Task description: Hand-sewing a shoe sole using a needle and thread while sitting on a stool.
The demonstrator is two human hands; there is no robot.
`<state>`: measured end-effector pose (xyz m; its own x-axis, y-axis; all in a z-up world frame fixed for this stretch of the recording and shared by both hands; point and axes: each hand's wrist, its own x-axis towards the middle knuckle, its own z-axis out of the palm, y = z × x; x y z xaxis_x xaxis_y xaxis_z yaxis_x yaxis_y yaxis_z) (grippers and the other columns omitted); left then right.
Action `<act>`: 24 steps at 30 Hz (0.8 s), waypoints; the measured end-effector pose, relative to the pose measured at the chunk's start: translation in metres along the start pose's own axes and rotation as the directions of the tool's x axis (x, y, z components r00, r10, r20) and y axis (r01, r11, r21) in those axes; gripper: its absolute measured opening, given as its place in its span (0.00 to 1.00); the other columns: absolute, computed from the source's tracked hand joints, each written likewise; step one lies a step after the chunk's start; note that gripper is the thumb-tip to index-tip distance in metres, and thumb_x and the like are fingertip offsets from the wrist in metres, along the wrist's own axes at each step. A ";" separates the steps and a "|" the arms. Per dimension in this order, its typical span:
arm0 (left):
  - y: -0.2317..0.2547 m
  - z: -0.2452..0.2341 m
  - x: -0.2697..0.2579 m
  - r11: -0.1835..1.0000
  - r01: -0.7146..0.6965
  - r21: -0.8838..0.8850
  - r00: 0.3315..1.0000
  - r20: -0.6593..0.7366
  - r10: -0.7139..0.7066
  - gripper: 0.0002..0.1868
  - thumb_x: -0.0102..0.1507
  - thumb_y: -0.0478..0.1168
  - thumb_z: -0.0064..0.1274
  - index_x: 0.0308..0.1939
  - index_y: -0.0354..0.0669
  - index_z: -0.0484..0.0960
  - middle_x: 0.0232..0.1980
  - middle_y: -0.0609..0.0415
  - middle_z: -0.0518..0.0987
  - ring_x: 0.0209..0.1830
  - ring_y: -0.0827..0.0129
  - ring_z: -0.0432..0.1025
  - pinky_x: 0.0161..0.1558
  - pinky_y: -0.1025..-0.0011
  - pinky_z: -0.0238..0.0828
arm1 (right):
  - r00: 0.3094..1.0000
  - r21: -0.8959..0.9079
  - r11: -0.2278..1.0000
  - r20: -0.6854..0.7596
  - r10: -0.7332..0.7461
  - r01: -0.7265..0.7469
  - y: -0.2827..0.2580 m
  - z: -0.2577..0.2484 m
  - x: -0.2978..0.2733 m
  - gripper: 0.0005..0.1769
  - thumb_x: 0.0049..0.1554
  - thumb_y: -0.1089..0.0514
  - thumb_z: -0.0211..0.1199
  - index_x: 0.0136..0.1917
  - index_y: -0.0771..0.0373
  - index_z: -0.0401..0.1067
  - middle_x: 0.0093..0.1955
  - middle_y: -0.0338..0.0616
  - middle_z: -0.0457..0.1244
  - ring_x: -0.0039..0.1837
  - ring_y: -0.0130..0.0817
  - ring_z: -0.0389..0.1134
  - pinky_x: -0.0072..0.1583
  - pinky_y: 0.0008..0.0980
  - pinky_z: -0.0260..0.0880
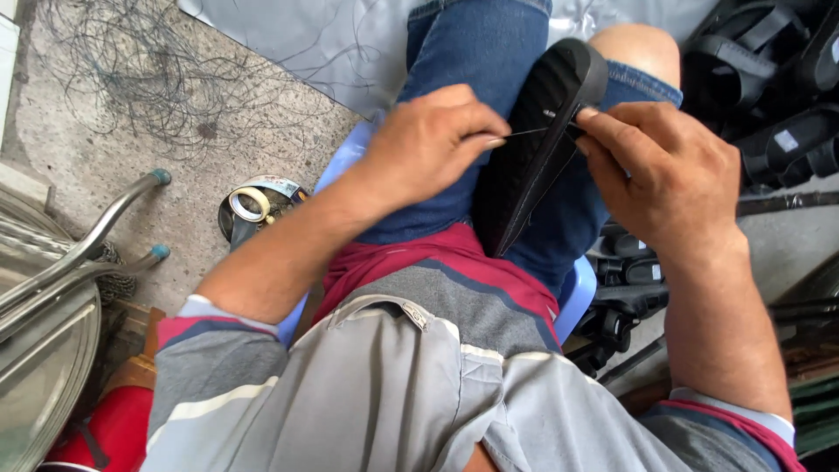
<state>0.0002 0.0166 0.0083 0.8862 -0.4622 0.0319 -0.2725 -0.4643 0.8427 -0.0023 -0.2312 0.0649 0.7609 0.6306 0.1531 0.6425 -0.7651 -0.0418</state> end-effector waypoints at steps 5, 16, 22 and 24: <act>0.012 -0.040 0.007 0.942 0.156 -0.296 0.957 0.283 -0.070 0.04 0.56 0.41 0.50 0.33 0.52 0.79 0.46 0.56 0.72 0.43 0.72 0.69 0.43 0.73 0.63 | 1.000 -0.064 0.998 0.009 0.017 -0.017 -0.005 -0.007 0.001 0.07 0.64 0.55 0.66 0.56 0.48 0.75 0.48 0.30 0.66 0.41 0.28 0.67 0.39 0.24 0.63; 0.040 -0.013 0.034 0.987 0.163 -0.016 0.984 0.070 -0.161 0.14 0.56 0.37 0.48 0.42 0.54 0.61 0.31 0.66 0.75 0.36 0.66 0.72 0.34 0.63 0.65 | 0.999 0.074 0.997 0.024 0.035 -0.036 -0.007 -0.004 0.000 0.12 0.62 0.57 0.65 0.59 0.54 0.72 0.48 0.36 0.64 0.43 0.32 0.66 0.38 0.29 0.65; 0.047 -0.009 0.039 0.933 -0.039 0.358 0.944 0.319 -0.083 0.36 0.59 0.34 0.38 0.67 0.70 0.48 0.39 0.50 0.63 0.23 0.45 0.68 0.21 0.50 0.66 | 0.995 -0.086 0.994 0.069 0.067 -0.061 -0.004 -0.005 -0.002 0.13 0.61 0.52 0.63 0.59 0.45 0.71 0.46 0.30 0.61 0.37 0.28 0.64 0.29 0.26 0.60; 0.045 -0.012 0.045 0.924 -0.048 0.378 0.944 0.320 -0.082 0.32 0.57 0.34 0.39 0.63 0.71 0.59 0.39 0.48 0.63 0.25 0.46 0.69 0.19 0.50 0.66 | 0.920 -0.137 0.987 0.372 0.124 -0.077 0.000 -0.015 0.000 0.28 0.52 0.46 0.55 0.67 0.37 0.61 0.48 0.30 0.59 0.33 0.33 0.66 0.25 0.32 0.65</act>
<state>0.0321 -0.0158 0.0547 0.7391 -0.6400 -0.2104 -0.4364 -0.6928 0.5741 -0.0037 -0.2326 0.0797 0.8132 0.5338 -0.2318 0.5632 -0.8222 0.0826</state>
